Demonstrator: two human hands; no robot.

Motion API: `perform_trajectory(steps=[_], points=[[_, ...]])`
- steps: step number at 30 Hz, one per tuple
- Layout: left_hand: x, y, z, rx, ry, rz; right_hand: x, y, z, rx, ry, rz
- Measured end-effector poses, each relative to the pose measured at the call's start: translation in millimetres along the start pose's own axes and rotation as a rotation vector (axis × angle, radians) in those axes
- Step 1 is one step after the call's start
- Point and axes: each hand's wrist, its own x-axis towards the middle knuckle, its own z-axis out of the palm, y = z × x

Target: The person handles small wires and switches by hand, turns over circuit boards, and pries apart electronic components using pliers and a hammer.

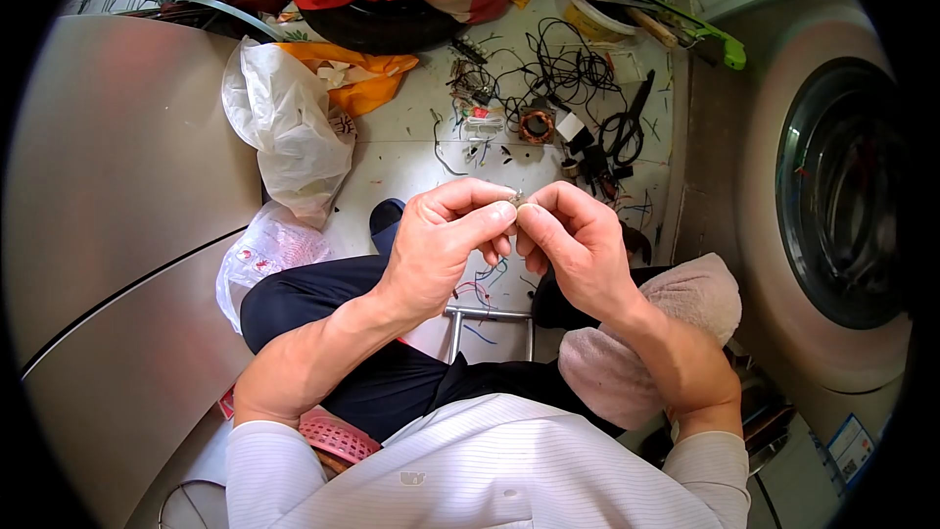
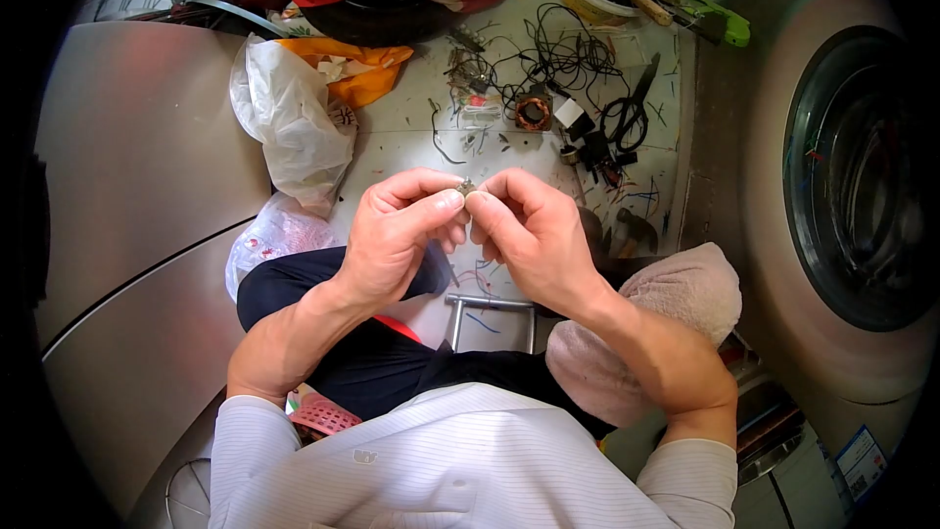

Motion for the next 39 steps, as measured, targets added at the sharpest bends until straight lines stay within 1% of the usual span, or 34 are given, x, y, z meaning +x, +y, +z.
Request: perform_trajectory(steps=[8, 12, 14, 20, 30, 39], points=[[-0.4, -3.9, -1.7, -0.012, 0.012, 0.016, 1.1, 1.4, -0.6, -0.105, -0.026, -0.022], [0.1, -5.7, -0.6, -0.015, 0.040, 0.011, 2.9, 2.4, -0.2, -0.085, -0.039, -0.015], [0.8, -4.2, -0.6, -0.059, 0.055, -0.045, 4.8, 2.9, -1.8, 0.082, -0.089, 0.109], [1.3, -2.9, -1.3, -0.087, 0.083, -0.119, 8.3, 4.1, -4.7, 0.224, -0.155, 0.235], [0.4, -1.5, -2.1, -0.083, 0.074, -0.111, 9.8, 2.9, -5.0, 0.292, -0.171, 0.280], [3.2, -2.6, -3.1, -0.163, 0.032, -0.129, 10.5, 2.3, -7.9, 0.400, -0.185, 0.314]])
